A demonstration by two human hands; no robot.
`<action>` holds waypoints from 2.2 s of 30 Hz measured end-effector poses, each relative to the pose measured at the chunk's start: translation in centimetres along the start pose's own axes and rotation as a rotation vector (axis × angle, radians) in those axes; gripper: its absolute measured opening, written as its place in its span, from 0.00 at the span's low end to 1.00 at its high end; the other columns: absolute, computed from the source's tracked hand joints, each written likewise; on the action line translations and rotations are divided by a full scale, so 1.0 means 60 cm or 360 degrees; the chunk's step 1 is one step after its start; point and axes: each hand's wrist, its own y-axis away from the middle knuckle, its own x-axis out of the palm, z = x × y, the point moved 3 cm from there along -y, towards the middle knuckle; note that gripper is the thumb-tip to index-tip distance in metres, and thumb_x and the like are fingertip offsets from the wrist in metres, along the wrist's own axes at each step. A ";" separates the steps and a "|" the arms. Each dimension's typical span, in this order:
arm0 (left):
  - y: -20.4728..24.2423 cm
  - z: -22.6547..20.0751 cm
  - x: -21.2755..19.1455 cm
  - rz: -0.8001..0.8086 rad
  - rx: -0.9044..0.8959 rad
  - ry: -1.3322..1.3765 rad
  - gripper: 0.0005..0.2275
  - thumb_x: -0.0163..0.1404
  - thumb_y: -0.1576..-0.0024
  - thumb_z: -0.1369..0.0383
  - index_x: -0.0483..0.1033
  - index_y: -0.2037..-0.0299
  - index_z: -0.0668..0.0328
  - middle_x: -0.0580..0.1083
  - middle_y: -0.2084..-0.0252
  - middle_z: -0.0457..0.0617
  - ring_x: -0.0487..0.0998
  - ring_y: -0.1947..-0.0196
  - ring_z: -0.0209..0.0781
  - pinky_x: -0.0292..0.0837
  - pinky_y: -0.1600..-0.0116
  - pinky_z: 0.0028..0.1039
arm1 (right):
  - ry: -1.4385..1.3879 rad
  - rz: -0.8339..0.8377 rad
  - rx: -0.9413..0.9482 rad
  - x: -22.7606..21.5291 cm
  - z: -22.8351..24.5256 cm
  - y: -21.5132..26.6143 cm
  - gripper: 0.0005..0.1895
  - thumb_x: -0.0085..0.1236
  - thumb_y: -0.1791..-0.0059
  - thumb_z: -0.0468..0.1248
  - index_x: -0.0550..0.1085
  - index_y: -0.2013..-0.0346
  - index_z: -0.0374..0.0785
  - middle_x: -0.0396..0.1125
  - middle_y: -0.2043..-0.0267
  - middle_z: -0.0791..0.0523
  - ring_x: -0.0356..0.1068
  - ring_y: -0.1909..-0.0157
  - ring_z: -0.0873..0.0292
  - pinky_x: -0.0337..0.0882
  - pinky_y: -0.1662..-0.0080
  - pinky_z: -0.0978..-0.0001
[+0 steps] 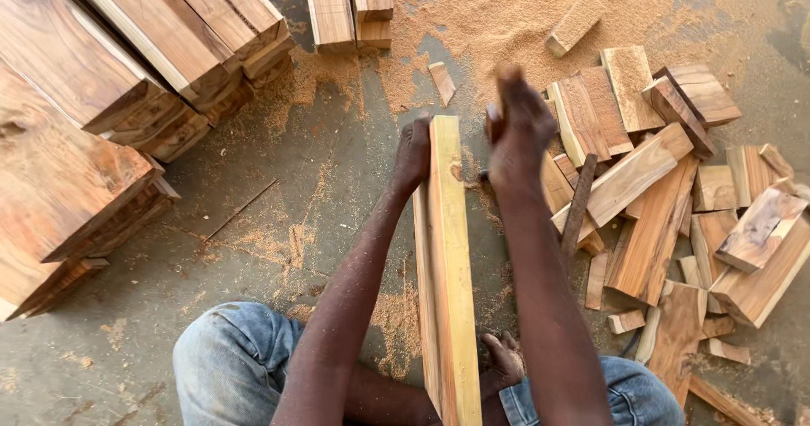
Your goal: The person sits on the floor and uses a hammer and chisel to carve notches into small wooden blocks. They repeatedly test the fit of the blocks against a longer wooden plank and use a power planer to smooth the surfaces.
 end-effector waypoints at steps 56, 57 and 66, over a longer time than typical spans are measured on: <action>0.309 -0.100 -0.125 0.0252 0.0801 -0.1717 0.34 0.41 0.45 0.86 0.58 0.27 0.48 0.63 0.24 0.43 0.62 0.24 0.40 0.63 0.22 0.41 | 0.1501 0.0677 -0.1380 -0.167 0.031 0.410 0.28 0.70 0.57 0.43 0.65 0.50 0.38 0.72 0.66 0.49 0.77 0.71 0.54 0.80 0.68 0.64; 0.306 -0.103 -0.139 0.0180 0.0336 -0.1340 0.31 0.41 0.41 0.80 0.58 0.24 0.48 0.65 0.30 0.56 0.64 0.29 0.52 0.64 0.27 0.47 | 0.1497 0.0685 -0.1391 -0.168 0.002 0.416 0.27 0.70 0.57 0.42 0.66 0.50 0.40 0.72 0.67 0.50 0.77 0.71 0.55 0.79 0.68 0.63; 0.223 -0.186 -0.081 -0.0112 0.0012 -0.0379 0.49 0.53 0.48 0.66 0.26 0.22 0.58 0.46 0.22 0.71 0.69 0.40 0.75 0.75 0.44 0.56 | 0.1276 0.1023 -0.0616 -0.178 -0.055 0.457 0.58 0.73 0.63 0.51 0.53 0.27 0.38 0.71 0.66 0.54 0.74 0.66 0.57 0.81 0.64 0.64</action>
